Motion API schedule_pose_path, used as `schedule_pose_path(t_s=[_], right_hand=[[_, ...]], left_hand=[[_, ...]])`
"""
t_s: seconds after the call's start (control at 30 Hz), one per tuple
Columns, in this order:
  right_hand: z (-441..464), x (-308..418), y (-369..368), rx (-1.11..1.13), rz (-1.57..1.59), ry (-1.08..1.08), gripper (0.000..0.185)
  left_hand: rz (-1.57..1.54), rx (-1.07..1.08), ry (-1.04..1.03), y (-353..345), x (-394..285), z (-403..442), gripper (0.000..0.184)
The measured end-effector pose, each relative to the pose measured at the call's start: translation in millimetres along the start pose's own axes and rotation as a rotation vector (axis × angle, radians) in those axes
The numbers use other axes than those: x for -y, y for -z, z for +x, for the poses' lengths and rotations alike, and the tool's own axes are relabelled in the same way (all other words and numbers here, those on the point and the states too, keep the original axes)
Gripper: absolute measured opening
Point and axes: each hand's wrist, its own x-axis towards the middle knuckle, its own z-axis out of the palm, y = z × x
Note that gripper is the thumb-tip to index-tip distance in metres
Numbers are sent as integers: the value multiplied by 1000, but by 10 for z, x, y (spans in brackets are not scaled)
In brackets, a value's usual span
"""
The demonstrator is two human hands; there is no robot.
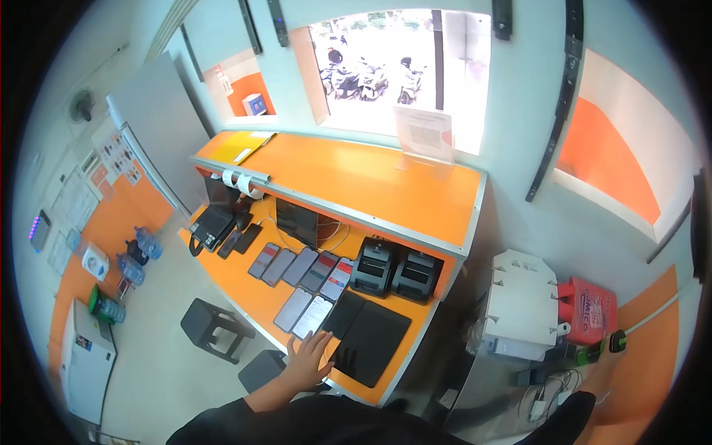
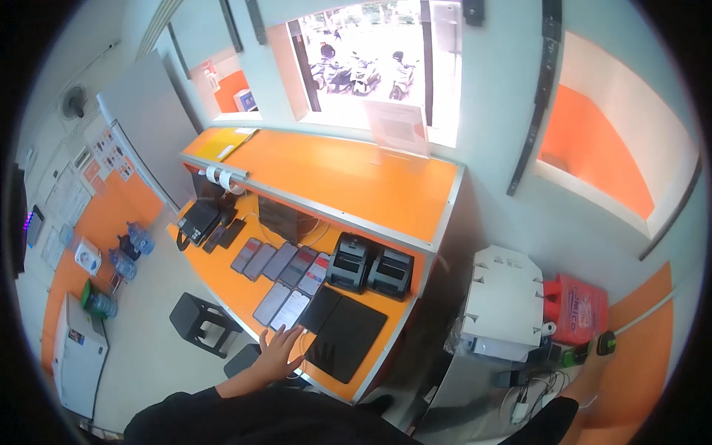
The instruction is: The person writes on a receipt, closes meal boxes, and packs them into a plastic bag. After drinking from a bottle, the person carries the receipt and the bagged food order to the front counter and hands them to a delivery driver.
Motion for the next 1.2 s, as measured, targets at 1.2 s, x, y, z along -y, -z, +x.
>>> schedule_pose_path(t_s=[1.2], right_hand=[[-4558, 2403, 302, 669, 129, 278, 66]], left_hand=[[-124, -160, -152, -144, 1903, -503, 79]])
